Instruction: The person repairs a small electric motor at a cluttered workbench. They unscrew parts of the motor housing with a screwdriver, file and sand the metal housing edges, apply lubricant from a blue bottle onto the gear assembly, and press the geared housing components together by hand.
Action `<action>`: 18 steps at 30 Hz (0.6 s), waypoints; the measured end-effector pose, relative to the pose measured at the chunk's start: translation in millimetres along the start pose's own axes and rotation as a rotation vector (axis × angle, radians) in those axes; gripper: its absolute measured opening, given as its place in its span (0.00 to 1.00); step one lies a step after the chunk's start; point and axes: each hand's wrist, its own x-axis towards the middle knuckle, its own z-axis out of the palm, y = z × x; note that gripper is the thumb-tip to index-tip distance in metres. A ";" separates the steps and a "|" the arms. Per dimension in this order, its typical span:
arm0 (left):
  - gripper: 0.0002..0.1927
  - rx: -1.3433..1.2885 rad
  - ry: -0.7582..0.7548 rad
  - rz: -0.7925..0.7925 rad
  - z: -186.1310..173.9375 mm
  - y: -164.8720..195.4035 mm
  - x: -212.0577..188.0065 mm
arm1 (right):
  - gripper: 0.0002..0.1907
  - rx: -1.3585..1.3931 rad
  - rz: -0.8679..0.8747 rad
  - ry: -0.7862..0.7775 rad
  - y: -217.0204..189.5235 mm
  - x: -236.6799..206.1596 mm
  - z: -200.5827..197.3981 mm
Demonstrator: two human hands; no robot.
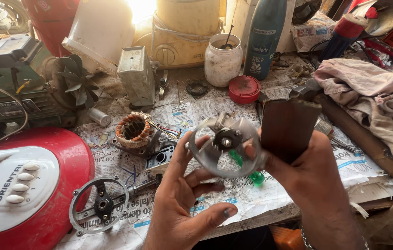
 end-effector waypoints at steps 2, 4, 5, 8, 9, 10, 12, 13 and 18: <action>0.64 0.011 0.018 0.004 1.9 -0.7 0.3 | 0.09 0.066 0.026 -0.011 2.2 2.6 -0.3; 0.62 0.011 0.042 0.030 4.2 -2.8 0.4 | 0.08 0.100 0.044 -0.041 3.8 3.6 0.1; 0.60 0.007 0.057 0.055 5.0 -4.1 0.4 | 0.07 0.101 0.047 -0.065 4.5 3.7 0.7; 0.59 0.093 0.082 0.108 3.9 -6.6 0.5 | 0.07 0.058 0.141 -0.085 6.4 3.2 1.5; 0.60 0.139 0.087 0.122 3.1 -7.0 0.4 | 0.07 0.037 0.186 -0.082 7.0 3.1 1.6; 0.58 0.139 0.078 0.169 3.3 -8.1 0.3 | 0.07 0.053 0.145 -0.141 7.9 3.5 1.1; 0.56 0.140 0.058 0.266 4.4 -10.3 1.0 | 0.07 0.086 0.057 -0.258 10.0 5.9 0.6; 0.55 0.095 0.053 0.276 5.7 -11.4 0.7 | 0.08 0.129 0.054 -0.309 11.4 7.4 1.0; 0.53 0.035 -0.011 0.354 9.5 -13.5 -0.1 | 0.09 0.202 0.113 -0.484 17.3 8.3 1.0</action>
